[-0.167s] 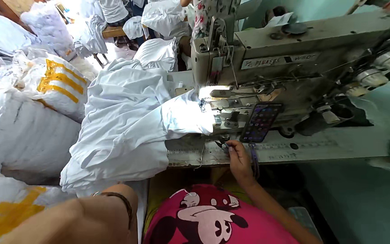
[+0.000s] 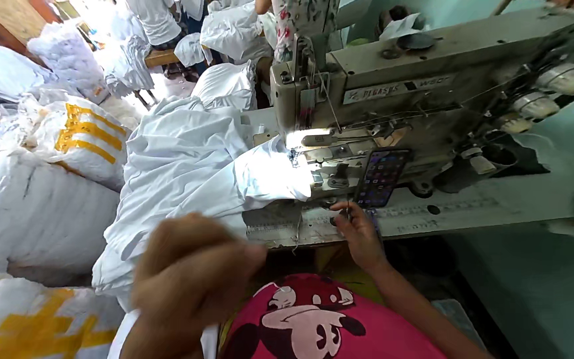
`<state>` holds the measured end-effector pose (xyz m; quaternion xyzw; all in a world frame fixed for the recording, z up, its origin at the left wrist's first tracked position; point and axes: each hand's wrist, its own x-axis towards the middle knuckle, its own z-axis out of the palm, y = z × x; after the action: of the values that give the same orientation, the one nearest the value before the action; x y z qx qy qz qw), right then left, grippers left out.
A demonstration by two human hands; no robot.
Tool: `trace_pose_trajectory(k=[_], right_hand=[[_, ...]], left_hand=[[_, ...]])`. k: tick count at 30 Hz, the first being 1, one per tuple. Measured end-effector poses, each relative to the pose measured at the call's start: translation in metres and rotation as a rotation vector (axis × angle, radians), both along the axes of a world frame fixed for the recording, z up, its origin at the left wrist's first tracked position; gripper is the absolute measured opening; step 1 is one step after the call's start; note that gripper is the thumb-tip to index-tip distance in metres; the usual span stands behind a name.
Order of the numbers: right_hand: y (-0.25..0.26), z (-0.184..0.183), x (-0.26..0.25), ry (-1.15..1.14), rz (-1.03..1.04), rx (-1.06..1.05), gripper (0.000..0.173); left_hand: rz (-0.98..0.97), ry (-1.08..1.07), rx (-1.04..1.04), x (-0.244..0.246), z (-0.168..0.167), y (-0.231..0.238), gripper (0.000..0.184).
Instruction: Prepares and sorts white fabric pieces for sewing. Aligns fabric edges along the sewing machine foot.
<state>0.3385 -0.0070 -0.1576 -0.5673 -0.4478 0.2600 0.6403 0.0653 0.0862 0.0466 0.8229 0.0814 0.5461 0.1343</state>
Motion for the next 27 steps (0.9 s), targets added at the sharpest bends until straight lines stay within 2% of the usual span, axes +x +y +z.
trace_pose_trajectory(k=[2, 5, 7, 10, 15, 18, 21, 23, 25, 27], right_hand=[[0.004, 0.015, 0.003, -0.029, 0.024, 0.034, 0.027], [0.022, 0.052, 0.006, -0.245, 0.034, 0.021, 0.032], [0.045, 0.067, 0.008, -0.304, 0.055, 0.046, 0.031], [0.079, 0.073, 0.005, -0.396, -0.036, 0.019, 0.032], [0.095, 0.068, 0.001, -0.397, -0.050, -0.045, 0.031], [0.094, 0.070, 0.002, -0.408, -0.045, -0.077, 0.027], [0.096, 0.070, 0.004, -0.454, -0.010, -0.098, 0.020], [0.097, 0.065, 0.005, -0.447, 0.024, -0.054, 0.011], [0.085, 0.072, 0.000, -0.397, 0.077, -0.018, 0.013], [0.063, 0.088, -0.010, -0.342, 0.167, 0.040, 0.018]], left_hand=[[0.071, 0.239, 0.064, 0.022, -0.021, 0.033, 0.013], [0.112, 0.588, 0.065, 0.056, -0.062, 0.094, 0.022], [0.104, 0.732, 0.082, 0.077, -0.082, 0.126, 0.022], [0.058, 0.853, 0.174, 0.100, -0.097, 0.147, 0.019], [0.017, 0.776, 0.219, 0.105, -0.093, 0.154, 0.012], [0.126, 0.531, 0.244, 0.089, -0.066, 0.138, 0.011], [0.242, 0.329, 0.394, 0.081, -0.036, 0.119, 0.012], [0.244, 0.342, 0.401, 0.080, -0.025, 0.110, 0.013], [0.177, 0.390, 0.299, 0.081, -0.022, 0.105, 0.010], [0.060, 0.528, 0.145, 0.079, -0.016, 0.102, 0.009]])
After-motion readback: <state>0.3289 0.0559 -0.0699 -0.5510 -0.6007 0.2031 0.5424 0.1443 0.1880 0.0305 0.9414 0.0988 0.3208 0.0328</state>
